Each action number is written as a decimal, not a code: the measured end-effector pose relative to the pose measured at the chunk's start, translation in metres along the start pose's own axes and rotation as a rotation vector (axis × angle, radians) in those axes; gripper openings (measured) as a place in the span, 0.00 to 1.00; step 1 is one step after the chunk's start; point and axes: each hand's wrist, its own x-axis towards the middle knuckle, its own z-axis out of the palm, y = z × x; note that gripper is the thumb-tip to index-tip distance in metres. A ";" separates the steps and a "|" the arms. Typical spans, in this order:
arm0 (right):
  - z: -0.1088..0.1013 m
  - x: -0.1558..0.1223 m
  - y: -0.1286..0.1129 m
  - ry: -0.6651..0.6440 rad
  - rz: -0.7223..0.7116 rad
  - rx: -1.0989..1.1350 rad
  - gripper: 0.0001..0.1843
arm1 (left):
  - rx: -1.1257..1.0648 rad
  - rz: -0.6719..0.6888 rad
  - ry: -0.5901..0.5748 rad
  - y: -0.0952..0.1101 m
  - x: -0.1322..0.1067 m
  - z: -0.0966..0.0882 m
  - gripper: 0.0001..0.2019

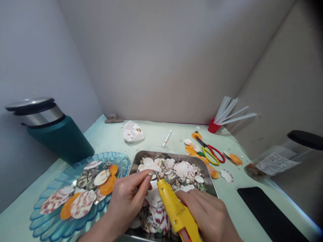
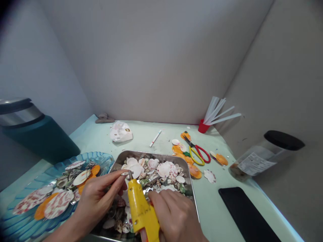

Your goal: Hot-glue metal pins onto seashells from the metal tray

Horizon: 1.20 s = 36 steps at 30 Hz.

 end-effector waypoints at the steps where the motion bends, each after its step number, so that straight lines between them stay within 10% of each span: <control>1: -0.001 0.000 0.000 -0.016 -0.002 0.001 0.17 | -0.007 0.001 0.010 0.000 0.000 0.000 0.10; 36: -0.006 -0.003 0.000 -0.117 0.017 0.040 0.25 | -0.712 -0.468 0.010 0.006 0.009 -0.003 0.05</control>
